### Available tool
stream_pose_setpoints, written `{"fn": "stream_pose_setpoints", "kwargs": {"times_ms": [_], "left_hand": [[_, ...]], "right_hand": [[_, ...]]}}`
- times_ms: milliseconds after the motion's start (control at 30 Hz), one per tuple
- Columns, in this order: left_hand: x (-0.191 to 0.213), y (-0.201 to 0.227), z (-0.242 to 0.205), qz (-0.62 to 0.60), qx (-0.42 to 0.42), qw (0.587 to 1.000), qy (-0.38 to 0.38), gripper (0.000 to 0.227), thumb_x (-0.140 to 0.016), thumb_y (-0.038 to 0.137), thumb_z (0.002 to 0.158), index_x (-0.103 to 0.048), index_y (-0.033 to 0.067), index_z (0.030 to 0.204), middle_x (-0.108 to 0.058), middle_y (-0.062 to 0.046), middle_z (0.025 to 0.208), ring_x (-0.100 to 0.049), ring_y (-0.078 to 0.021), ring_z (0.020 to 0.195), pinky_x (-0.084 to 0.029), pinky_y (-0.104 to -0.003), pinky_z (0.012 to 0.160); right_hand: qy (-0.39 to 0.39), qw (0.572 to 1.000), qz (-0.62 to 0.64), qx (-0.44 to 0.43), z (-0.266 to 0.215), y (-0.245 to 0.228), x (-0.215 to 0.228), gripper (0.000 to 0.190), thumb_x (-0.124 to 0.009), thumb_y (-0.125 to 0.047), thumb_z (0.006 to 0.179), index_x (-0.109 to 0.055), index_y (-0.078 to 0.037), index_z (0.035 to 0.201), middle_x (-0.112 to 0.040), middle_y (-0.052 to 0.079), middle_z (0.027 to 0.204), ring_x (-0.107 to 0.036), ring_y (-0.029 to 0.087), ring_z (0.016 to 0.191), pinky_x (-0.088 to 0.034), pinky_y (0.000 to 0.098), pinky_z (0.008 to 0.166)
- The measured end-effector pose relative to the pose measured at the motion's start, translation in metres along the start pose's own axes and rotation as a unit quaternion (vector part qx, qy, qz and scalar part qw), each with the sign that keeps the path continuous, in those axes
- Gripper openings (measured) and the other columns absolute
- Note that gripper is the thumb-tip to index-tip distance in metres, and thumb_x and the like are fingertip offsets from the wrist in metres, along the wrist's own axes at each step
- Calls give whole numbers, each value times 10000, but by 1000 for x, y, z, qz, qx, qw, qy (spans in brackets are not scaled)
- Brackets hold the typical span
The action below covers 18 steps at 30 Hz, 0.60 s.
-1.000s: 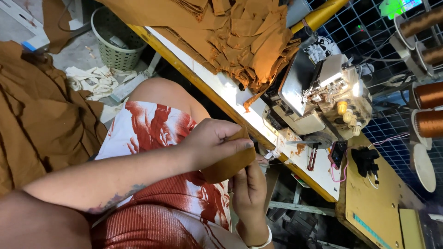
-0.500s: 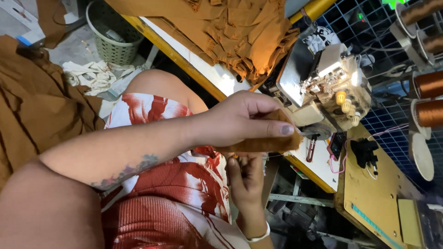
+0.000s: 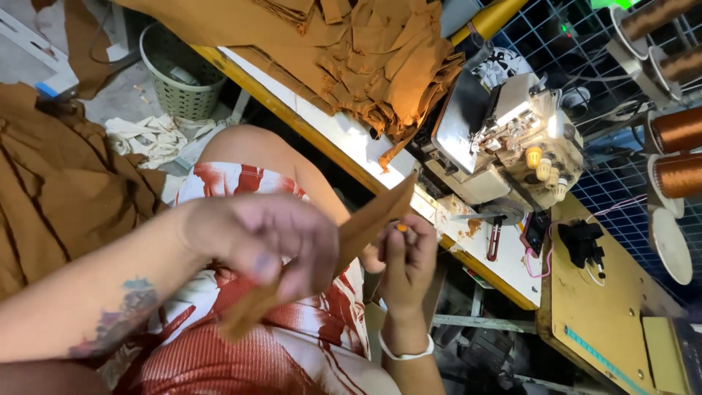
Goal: The person sits at a sewing station and uses a small tool to trim loose threads from brown fabric pieces. They handle the fabric with both hands, picking up pieces from a pile, trimming them, and placing them back down.
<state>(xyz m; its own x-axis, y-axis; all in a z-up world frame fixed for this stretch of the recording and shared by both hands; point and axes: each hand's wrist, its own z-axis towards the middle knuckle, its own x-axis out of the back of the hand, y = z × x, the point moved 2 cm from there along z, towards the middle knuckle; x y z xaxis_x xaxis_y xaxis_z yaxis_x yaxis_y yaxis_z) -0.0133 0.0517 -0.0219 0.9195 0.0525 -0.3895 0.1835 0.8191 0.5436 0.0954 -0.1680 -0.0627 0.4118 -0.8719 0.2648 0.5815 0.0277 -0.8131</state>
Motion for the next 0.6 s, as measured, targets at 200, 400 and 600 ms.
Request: {"fn": "stream_pose_setpoints", "kwargs": {"times_ms": [200, 400, 600], "left_hand": [[34, 0, 28, 546, 62, 653, 522, 533, -661, 442, 776, -596, 153, 1220, -685, 5, 1063, -654, -101, 963, -523, -251, 781], [26, -5, 44, 571, -78, 649, 497, 126, -673, 193, 874, -737, 108, 942, -745, -3, 911, -672, -69, 827, -512, -192, 726], [33, -22, 44, 557, -71, 639, 526, 106, -767, 244, 817, -724, 148, 836, -569, 70, 612, -502, -34, 590, -430, -204, 571]], "right_hand": [[-4, 961, -252, 112, -2, -21, 11, 252, -538, -221, 979, -545, -45, 1160, -630, 87, 1034, -628, 172, 849, -489, 280, 745], [-3, 954, -257, 155, -4, -19, 11, 222, -547, -186, 990, -558, -36, 1154, -618, 127, 1064, -694, 200, 844, -561, 292, 783], [9, 937, -298, 180, -15, -5, 17, 268, -522, -217, 1002, -513, -18, 1182, -580, 139, 1117, -616, 251, 984, -513, 332, 839]]}}
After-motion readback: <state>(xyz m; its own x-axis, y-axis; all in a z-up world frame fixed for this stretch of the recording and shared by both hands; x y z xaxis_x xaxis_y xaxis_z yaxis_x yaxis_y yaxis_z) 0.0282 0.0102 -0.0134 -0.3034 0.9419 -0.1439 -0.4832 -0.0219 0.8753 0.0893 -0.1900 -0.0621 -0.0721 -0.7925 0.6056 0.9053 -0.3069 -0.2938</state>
